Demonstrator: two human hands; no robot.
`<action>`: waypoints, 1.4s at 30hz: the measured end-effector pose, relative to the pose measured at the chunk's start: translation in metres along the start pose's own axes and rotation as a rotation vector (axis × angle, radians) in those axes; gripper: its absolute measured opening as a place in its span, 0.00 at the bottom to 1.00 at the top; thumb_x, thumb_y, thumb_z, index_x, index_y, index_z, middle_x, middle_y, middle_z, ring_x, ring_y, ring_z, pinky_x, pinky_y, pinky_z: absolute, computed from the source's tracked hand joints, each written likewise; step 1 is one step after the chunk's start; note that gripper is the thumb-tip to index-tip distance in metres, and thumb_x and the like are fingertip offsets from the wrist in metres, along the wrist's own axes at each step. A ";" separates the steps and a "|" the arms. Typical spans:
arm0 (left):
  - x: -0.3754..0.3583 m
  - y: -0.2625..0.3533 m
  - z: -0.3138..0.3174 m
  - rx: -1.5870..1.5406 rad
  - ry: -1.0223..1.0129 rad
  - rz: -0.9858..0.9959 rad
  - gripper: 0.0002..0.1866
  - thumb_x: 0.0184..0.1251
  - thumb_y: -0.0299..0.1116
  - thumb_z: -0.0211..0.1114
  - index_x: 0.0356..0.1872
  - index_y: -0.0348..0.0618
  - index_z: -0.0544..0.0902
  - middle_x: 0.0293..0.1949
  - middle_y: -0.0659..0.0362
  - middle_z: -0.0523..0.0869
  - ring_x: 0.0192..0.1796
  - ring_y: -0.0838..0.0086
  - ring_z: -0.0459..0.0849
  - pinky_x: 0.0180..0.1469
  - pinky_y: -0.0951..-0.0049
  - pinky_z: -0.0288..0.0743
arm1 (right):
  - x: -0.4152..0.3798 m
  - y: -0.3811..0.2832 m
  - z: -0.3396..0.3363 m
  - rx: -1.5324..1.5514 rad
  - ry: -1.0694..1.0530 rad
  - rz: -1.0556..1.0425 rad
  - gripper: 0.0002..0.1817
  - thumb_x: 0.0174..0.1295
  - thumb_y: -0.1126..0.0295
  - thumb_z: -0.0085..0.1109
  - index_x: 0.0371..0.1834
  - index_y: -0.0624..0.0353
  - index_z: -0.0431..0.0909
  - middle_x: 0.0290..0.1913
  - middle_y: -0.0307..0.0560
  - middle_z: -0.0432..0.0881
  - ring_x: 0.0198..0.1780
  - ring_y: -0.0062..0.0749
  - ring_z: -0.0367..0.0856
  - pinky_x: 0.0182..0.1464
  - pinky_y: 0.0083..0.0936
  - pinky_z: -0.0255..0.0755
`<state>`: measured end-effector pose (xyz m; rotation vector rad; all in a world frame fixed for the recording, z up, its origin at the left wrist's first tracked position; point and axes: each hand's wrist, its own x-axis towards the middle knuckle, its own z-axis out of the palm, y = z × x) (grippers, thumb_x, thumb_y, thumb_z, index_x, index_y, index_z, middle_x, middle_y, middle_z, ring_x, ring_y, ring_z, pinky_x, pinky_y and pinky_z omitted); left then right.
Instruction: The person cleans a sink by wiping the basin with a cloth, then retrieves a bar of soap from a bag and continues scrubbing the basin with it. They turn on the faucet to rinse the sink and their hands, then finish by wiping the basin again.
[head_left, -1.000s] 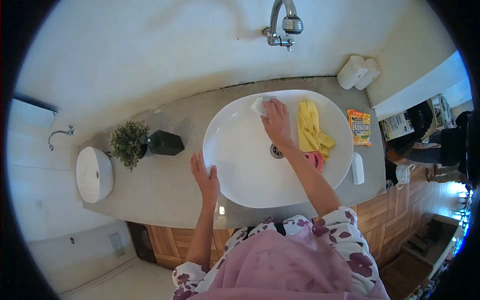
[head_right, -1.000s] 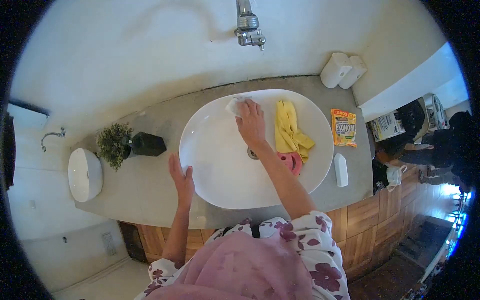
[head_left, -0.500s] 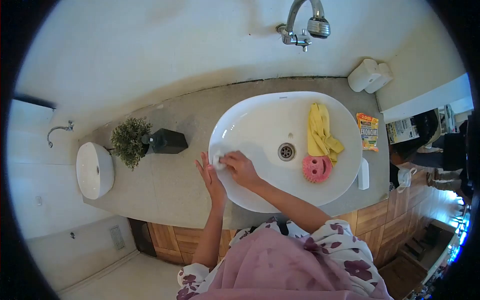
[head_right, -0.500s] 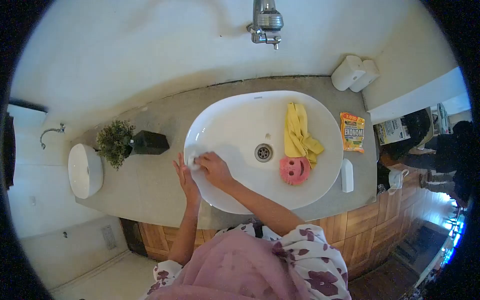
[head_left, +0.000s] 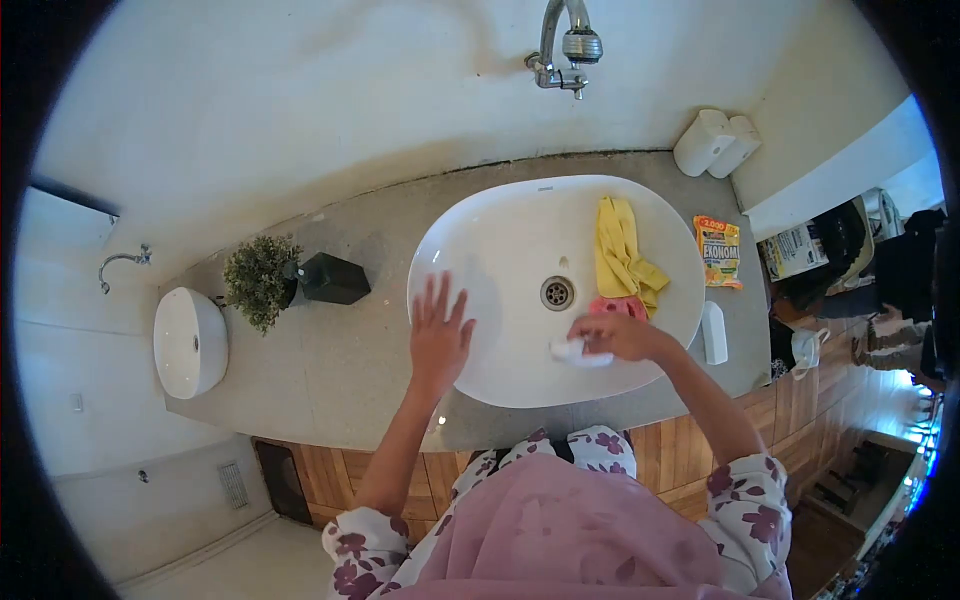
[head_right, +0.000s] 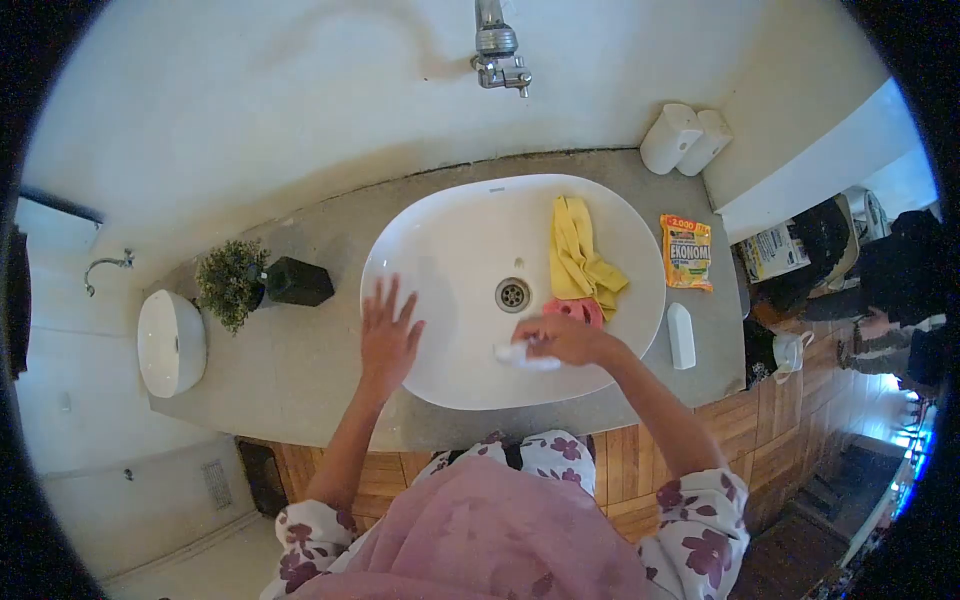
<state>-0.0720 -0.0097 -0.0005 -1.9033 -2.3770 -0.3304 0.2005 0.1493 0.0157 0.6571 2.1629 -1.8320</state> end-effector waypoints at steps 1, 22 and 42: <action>0.008 0.004 0.006 -0.008 -0.092 0.080 0.33 0.63 0.41 0.64 0.67 0.38 0.68 0.74 0.49 0.57 0.77 0.57 0.48 0.74 0.49 0.44 | 0.004 0.000 -0.002 0.002 -0.002 -0.001 0.14 0.61 0.76 0.57 0.51 0.58 0.76 0.43 0.39 0.80 0.48 0.25 0.76 0.52 0.24 0.69; -0.050 -0.010 -0.071 -0.280 -0.331 0.111 0.17 0.66 0.41 0.61 0.52 0.46 0.81 0.56 0.54 0.80 0.68 0.58 0.67 0.71 0.51 0.53 | 0.243 -0.017 0.084 -0.411 1.134 -0.482 0.17 0.51 0.78 0.55 0.46 0.55 0.78 0.43 0.51 0.78 0.49 0.48 0.74 0.53 0.44 0.68; -0.184 -0.037 -0.065 -0.672 -0.202 -0.618 0.14 0.70 0.33 0.59 0.52 0.42 0.81 0.56 0.51 0.81 0.64 0.56 0.73 0.65 0.61 0.64 | 0.153 -0.007 0.009 -0.097 0.956 -0.311 0.20 0.56 0.77 0.62 0.54 0.59 0.74 0.48 0.49 0.78 0.47 0.35 0.80 0.47 0.27 0.76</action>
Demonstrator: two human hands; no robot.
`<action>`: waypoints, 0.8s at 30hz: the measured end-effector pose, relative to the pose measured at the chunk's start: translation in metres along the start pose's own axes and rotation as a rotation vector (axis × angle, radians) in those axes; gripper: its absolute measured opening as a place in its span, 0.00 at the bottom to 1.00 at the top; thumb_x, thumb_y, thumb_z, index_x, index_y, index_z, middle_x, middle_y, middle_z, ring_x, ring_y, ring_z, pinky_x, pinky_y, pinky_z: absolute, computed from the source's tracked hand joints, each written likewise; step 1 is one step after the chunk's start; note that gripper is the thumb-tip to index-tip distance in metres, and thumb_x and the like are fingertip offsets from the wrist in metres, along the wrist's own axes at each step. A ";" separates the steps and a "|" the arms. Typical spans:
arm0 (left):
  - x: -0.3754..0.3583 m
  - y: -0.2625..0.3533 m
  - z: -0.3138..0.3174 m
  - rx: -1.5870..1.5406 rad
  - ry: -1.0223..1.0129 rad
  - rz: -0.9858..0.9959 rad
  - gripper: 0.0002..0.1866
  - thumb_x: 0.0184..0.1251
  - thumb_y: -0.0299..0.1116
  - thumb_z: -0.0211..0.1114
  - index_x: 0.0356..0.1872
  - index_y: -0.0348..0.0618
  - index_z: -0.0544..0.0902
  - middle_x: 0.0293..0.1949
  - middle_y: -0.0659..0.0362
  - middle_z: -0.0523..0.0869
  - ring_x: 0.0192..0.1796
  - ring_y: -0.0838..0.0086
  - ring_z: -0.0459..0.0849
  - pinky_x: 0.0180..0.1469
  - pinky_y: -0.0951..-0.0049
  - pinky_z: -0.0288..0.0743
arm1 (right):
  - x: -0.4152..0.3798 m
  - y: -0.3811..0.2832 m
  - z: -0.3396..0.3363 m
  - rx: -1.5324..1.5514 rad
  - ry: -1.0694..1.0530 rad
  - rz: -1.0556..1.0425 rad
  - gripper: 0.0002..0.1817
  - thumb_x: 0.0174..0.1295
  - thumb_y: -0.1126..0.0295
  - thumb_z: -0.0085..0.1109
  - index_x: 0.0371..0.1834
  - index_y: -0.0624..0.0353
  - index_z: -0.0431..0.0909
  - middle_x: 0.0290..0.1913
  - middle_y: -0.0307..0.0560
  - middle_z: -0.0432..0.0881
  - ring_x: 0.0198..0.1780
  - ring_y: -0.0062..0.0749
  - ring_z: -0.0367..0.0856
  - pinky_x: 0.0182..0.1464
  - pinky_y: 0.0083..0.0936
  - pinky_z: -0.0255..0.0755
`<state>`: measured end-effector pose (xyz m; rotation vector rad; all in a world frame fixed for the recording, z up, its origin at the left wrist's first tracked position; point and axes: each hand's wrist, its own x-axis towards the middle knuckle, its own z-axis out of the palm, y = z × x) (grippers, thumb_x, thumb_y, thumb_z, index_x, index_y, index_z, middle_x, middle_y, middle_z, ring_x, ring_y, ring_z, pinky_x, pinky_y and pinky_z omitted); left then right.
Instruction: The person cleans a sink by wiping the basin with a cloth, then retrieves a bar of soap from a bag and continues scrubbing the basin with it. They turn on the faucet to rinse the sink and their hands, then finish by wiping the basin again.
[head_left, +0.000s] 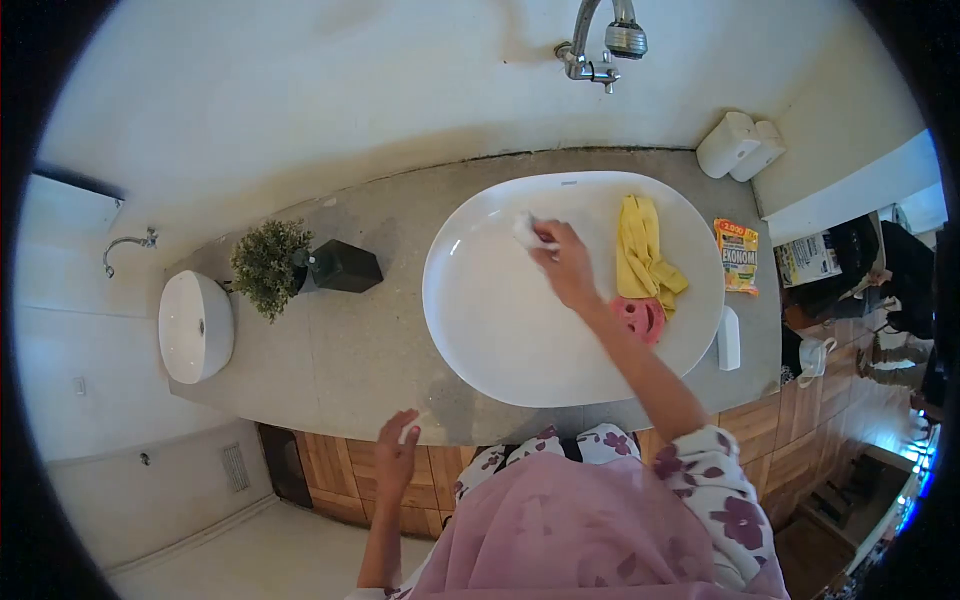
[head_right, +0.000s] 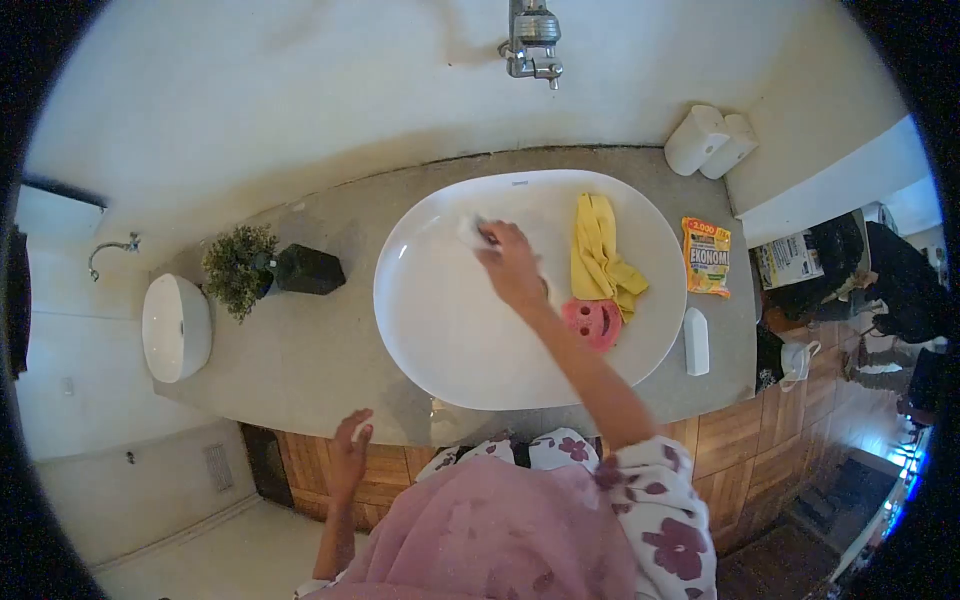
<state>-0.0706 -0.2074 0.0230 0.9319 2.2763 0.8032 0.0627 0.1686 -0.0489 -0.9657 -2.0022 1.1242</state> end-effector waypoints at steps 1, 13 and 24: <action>-0.007 0.005 0.004 -0.062 -0.042 -0.105 0.14 0.70 0.34 0.59 0.53 0.41 0.81 0.55 0.50 0.81 0.64 0.57 0.73 0.66 0.62 0.64 | 0.010 -0.002 0.030 0.015 0.141 -0.013 0.21 0.55 0.77 0.63 0.54 0.59 0.74 0.48 0.49 0.77 0.47 0.36 0.80 0.47 0.28 0.76; -0.013 -0.009 0.016 -0.079 -0.013 -0.158 0.15 0.71 0.36 0.59 0.52 0.40 0.81 0.50 0.49 0.84 0.55 0.60 0.80 0.58 0.64 0.71 | -0.100 -0.044 0.052 0.054 -0.691 -0.188 0.18 0.53 0.75 0.56 0.46 0.44 0.84 0.41 0.43 0.80 0.47 0.43 0.76 0.52 0.36 0.72; -0.003 -0.015 0.006 -0.023 -0.267 -0.198 0.16 0.71 0.39 0.58 0.53 0.42 0.81 0.51 0.47 0.83 0.53 0.56 0.81 0.52 0.64 0.74 | -0.039 -0.022 -0.106 0.061 -0.461 0.244 0.18 0.55 0.81 0.57 0.51 0.58 0.79 0.42 0.49 0.80 0.44 0.37 0.80 0.48 0.27 0.73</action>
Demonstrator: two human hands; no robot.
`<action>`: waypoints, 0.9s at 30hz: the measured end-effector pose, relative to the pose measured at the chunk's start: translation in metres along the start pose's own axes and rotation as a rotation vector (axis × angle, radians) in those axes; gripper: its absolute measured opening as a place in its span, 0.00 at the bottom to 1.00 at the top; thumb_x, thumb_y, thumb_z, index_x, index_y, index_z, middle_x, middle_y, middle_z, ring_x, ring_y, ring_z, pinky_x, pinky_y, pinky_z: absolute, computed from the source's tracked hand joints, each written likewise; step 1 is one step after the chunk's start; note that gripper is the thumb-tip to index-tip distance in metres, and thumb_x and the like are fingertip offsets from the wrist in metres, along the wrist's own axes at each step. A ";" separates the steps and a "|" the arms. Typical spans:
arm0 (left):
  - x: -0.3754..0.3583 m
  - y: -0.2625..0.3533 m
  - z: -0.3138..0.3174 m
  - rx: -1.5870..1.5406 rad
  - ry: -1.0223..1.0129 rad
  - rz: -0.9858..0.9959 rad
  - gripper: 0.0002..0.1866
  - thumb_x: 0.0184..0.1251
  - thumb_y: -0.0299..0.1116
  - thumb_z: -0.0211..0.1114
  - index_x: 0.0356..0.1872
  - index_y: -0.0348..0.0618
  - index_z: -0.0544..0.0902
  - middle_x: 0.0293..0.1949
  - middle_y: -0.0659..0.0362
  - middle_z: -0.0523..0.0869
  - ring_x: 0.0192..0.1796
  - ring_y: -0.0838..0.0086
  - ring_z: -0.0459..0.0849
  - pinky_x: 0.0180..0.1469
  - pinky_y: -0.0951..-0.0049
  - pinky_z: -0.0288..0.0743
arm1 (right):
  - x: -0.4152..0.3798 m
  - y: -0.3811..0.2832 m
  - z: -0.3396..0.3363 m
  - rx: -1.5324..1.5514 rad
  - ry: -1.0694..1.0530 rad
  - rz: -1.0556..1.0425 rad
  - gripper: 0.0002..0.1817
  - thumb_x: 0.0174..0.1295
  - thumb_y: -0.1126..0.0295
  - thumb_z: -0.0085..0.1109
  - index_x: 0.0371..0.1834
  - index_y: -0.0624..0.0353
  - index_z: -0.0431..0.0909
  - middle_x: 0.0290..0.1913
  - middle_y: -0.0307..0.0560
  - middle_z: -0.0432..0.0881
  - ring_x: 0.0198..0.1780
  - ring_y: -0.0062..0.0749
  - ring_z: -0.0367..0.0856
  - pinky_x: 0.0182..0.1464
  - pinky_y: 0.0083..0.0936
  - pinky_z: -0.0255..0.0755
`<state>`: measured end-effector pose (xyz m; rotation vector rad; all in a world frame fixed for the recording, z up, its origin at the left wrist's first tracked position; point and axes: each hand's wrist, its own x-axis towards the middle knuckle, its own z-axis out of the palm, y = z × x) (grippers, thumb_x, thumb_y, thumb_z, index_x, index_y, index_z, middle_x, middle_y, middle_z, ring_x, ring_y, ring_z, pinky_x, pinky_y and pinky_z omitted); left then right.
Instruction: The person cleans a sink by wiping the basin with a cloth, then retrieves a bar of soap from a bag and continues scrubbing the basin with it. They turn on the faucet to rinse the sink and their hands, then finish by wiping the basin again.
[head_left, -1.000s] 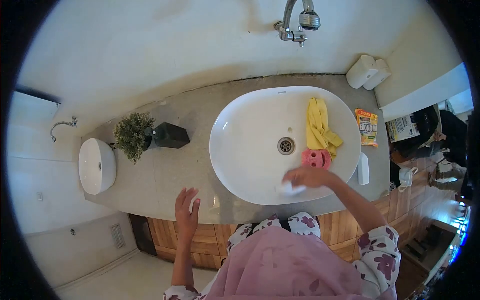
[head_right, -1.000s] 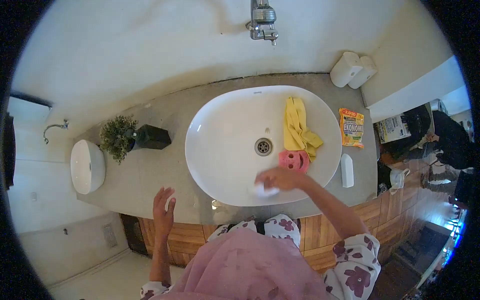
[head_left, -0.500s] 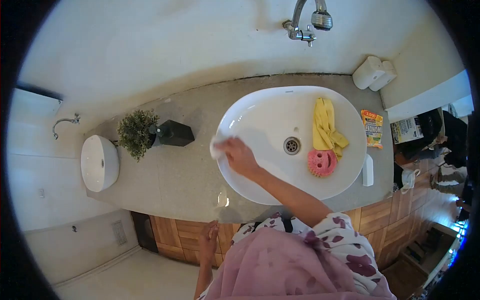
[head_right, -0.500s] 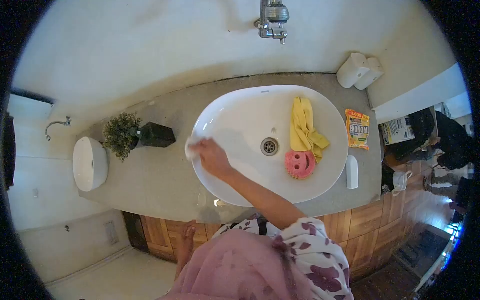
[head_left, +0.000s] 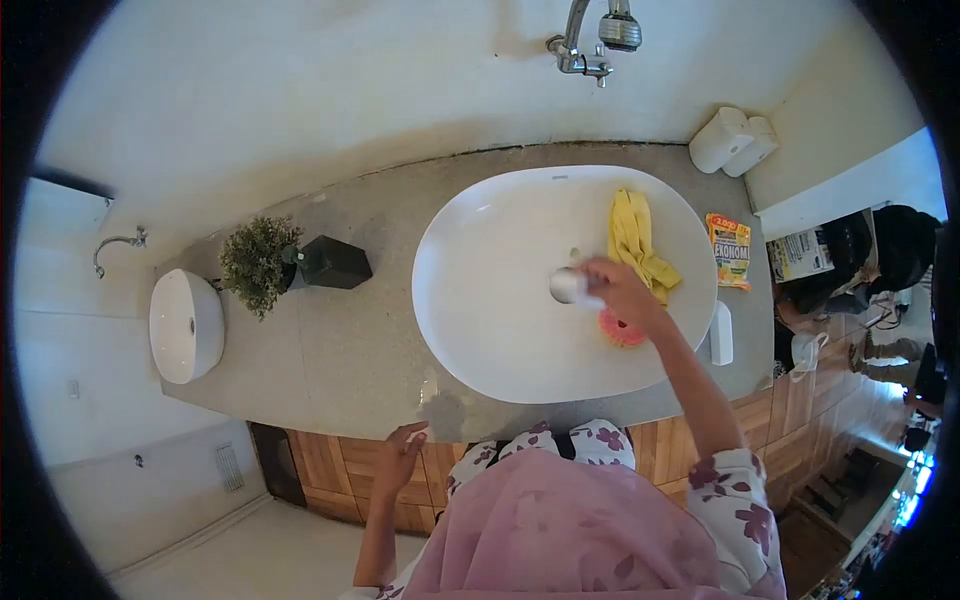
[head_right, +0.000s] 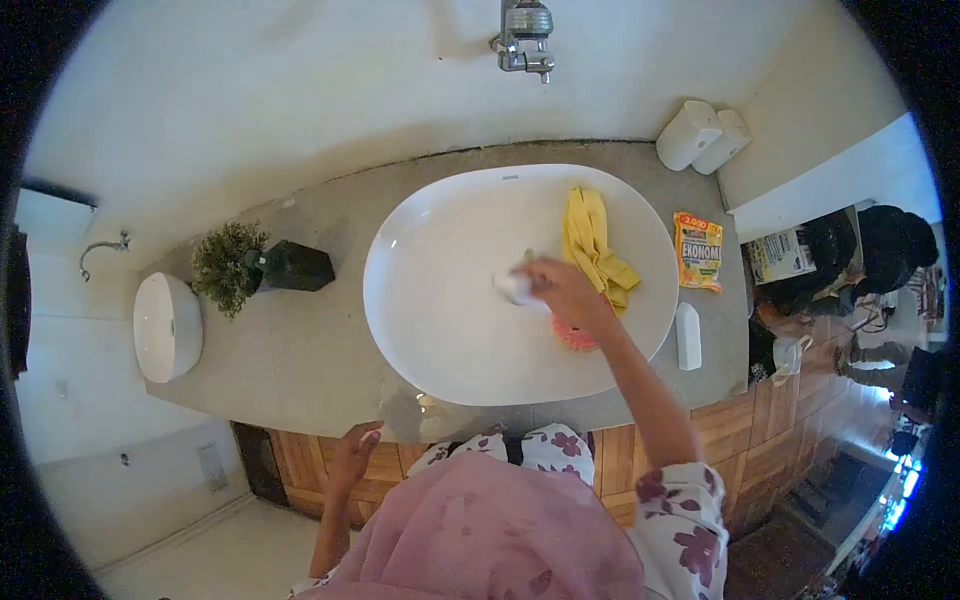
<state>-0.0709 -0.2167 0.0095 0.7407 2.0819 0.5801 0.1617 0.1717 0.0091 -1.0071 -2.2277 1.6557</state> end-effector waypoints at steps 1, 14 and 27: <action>0.000 -0.004 0.008 -0.010 -0.025 0.066 0.17 0.71 0.40 0.58 0.54 0.42 0.81 0.52 0.47 0.83 0.53 0.56 0.81 0.52 0.64 0.74 | 0.018 -0.003 0.010 -0.044 0.174 -0.130 0.18 0.55 0.81 0.56 0.51 0.59 0.79 0.42 0.50 0.80 0.44 0.40 0.80 0.48 0.30 0.73; -0.008 -0.001 0.014 -0.084 0.068 0.103 0.17 0.72 0.39 0.58 0.55 0.42 0.80 0.54 0.48 0.82 0.57 0.60 0.80 0.59 0.66 0.70 | -0.029 -0.011 0.118 -0.357 -0.430 -0.202 0.17 0.56 0.72 0.54 0.50 0.50 0.81 0.43 0.48 0.81 0.48 0.46 0.78 0.52 0.40 0.72; 0.028 0.061 -0.013 -0.041 0.312 0.332 0.12 0.71 0.31 0.58 0.51 0.39 0.81 0.55 0.49 0.81 0.65 0.57 0.73 0.67 0.61 0.62 | -0.150 0.067 -0.087 1.222 0.579 -0.052 0.28 0.61 0.68 0.52 0.67 0.57 0.65 0.58 0.42 0.77 0.59 0.33 0.76 0.63 0.30 0.69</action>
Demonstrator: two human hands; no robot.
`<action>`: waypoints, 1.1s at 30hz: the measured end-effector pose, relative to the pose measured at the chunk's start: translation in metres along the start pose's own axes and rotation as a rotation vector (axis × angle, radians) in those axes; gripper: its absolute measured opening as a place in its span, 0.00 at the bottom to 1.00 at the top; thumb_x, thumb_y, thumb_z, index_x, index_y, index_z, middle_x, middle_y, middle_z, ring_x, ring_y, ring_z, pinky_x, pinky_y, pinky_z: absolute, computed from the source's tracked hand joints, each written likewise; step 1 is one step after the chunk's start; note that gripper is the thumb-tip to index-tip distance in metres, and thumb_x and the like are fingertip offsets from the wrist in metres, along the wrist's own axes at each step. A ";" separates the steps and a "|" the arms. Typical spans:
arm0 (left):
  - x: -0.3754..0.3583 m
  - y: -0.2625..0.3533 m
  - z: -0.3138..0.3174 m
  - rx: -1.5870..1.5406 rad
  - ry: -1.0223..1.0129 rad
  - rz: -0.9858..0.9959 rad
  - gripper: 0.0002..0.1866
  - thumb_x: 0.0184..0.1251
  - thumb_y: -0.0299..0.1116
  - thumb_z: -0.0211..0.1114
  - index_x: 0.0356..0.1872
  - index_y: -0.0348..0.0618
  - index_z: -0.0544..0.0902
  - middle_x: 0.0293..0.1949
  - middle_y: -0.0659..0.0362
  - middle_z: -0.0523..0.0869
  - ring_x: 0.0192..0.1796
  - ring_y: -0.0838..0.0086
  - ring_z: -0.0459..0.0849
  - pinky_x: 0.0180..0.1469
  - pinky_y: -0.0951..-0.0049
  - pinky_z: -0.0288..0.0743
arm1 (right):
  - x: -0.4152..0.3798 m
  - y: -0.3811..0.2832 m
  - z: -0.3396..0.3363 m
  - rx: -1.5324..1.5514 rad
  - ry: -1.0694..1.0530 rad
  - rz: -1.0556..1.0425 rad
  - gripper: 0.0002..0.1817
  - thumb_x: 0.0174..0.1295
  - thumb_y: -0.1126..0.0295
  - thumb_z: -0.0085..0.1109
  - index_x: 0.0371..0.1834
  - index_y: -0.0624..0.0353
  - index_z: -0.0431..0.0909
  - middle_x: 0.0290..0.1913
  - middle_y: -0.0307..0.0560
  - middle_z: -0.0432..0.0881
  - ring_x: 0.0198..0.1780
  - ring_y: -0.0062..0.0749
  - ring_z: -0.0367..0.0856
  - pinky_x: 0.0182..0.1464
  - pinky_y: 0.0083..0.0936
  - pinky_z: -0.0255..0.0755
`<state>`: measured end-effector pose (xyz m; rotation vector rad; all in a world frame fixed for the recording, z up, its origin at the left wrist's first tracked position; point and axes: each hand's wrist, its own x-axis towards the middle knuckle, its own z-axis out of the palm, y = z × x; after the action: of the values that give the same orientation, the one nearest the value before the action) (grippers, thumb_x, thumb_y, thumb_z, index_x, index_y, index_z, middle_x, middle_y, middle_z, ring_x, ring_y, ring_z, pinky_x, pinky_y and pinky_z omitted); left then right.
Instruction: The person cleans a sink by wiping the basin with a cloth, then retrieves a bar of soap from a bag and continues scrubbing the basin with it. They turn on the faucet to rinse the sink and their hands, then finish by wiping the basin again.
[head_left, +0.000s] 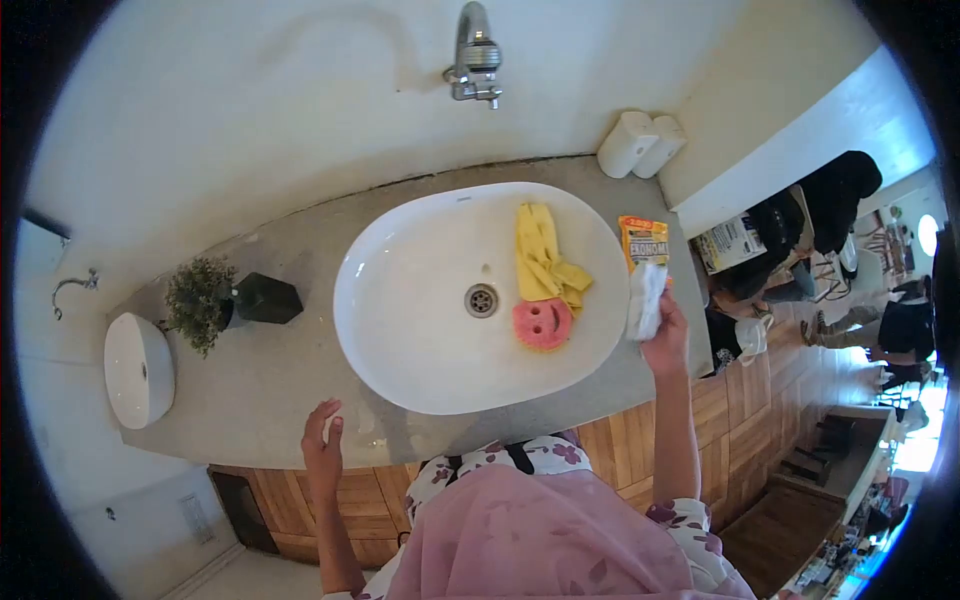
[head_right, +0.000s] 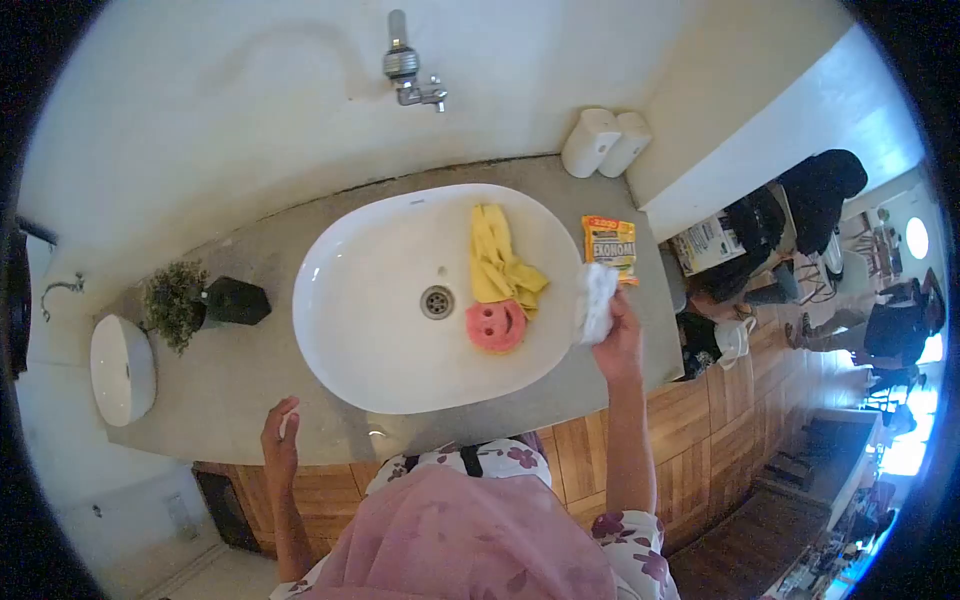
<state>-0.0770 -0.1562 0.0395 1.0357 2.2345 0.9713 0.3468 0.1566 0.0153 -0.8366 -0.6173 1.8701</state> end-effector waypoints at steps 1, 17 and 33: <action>0.001 0.008 0.002 -0.018 0.010 -0.022 0.12 0.71 0.31 0.57 0.51 0.39 0.81 0.55 0.49 0.81 0.65 0.57 0.73 0.67 0.61 0.62 | 0.006 -0.009 -0.014 0.134 0.088 -0.060 0.28 0.62 0.68 0.51 0.68 0.57 0.63 0.60 0.43 0.75 0.61 0.33 0.75 0.63 0.31 0.69; -0.050 0.078 0.094 -0.088 0.292 -0.256 0.14 0.73 0.34 0.56 0.54 0.40 0.80 0.58 0.55 0.79 0.63 0.66 0.73 0.66 0.64 0.63 | 0.243 -0.076 -0.139 -1.059 0.366 -0.246 0.29 0.50 0.77 0.66 0.58 0.67 0.69 0.43 0.49 0.80 0.43 0.32 0.81 0.49 0.27 0.73; -0.046 0.133 0.179 0.112 0.371 -0.113 0.12 0.69 0.28 0.59 0.51 0.39 0.80 0.55 0.50 0.80 0.63 0.58 0.73 0.64 0.61 0.66 | 0.161 -0.017 0.003 -1.430 -0.547 -0.621 0.26 0.60 0.68 0.61 0.62 0.58 0.71 0.59 0.58 0.71 0.61 0.56 0.69 0.60 0.47 0.68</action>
<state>0.1299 -0.0600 0.0353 0.8151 2.6432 1.0693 0.3049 0.3096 -0.0159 -0.7635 -2.3632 0.8391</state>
